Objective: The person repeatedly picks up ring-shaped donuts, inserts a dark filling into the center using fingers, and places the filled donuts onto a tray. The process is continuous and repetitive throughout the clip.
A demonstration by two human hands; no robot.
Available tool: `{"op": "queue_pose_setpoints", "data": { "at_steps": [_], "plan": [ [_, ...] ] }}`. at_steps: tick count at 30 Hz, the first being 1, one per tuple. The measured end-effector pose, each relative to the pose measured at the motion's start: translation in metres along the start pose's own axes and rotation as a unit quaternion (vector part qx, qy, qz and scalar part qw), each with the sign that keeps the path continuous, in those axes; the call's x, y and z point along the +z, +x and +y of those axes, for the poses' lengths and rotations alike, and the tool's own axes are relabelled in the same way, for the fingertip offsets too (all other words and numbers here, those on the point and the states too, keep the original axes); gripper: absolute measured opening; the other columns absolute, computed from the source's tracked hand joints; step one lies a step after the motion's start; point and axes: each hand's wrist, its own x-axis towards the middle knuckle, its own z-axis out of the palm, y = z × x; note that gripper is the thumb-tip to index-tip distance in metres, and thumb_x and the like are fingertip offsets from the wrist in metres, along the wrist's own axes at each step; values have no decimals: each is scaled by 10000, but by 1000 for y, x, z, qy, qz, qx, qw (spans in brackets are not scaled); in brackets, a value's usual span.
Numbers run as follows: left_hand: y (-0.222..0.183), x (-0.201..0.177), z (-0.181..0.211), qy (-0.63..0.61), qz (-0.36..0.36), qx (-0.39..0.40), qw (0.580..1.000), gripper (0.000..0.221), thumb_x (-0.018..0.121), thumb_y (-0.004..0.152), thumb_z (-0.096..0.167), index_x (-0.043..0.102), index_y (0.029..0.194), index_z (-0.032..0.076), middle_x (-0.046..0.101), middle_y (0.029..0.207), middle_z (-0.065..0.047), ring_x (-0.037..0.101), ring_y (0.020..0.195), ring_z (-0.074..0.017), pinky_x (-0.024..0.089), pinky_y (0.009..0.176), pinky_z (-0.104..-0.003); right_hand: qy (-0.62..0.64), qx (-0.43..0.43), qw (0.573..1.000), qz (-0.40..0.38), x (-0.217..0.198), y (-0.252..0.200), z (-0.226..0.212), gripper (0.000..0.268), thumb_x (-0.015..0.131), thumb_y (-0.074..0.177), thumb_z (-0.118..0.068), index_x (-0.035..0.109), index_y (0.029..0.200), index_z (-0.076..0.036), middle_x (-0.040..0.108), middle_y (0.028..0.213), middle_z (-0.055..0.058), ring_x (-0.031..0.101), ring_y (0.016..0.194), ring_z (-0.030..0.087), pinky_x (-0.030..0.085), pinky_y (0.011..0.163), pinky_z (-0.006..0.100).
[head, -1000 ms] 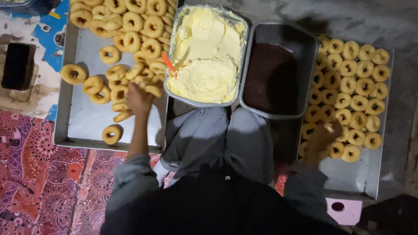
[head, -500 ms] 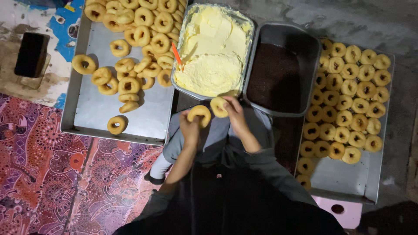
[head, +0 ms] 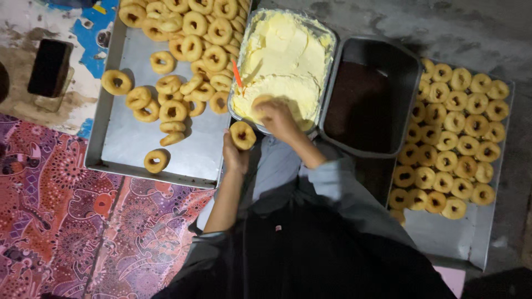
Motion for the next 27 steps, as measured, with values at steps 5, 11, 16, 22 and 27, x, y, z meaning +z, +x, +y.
{"op": "queue_pose_setpoints", "data": {
  "at_steps": [5, 11, 16, 22, 27],
  "plan": [
    [13, -6, -9, -9, -56, -10, 998, 502, 390, 1079, 406, 584, 1331, 18, 656, 1273, -151, 643, 1167, -270, 517, 1017, -443, 32, -52, 996, -60, -5, -12, -1, 268, 765, 814, -25, 746, 1078, -64, 729, 1106, 129, 672, 1060, 324, 517, 948, 446],
    [11, -7, -17, 16, -42, 8, 999, 510, 381, 1084, 399, 552, 1369, 13, 628, 1337, -133, 614, 1226, -267, 498, 1027, -440, -91, 75, 992, -35, -23, 0, 8, 315, 727, 805, 42, 779, 1081, -100, 745, 1092, 76, 682, 1090, 290, 527, 995, 418],
    [5, -2, -17, -38, -93, 0, 995, 527, 356, 1117, 399, 516, 1402, -14, 607, 1357, -157, 590, 1246, -291, 488, 1061, -449, 46, -62, 996, -36, -6, -15, 8, 264, 791, 734, -6, 746, 988, -59, 721, 1049, 119, 659, 1061, 320, 488, 979, 455],
    [-6, -7, -16, -42, -100, 3, 994, 477, 394, 1088, 323, 523, 1392, -20, 612, 1385, -139, 592, 1296, -271, 481, 1115, -436, -114, 78, 990, -15, -12, -7, 28, 334, 730, 787, 42, 803, 1066, -125, 751, 1130, 78, 683, 1105, 281, 545, 1013, 387],
    [-6, 1, -18, -38, -104, -13, 994, 477, 407, 1138, 340, 509, 1412, -36, 583, 1391, -168, 570, 1267, -285, 456, 1097, -434, 51, -39, 995, -76, -26, -21, 1, 302, 818, 740, -30, 773, 1037, -65, 723, 1111, 120, 653, 1106, 331, 516, 949, 439]
  ]
}}
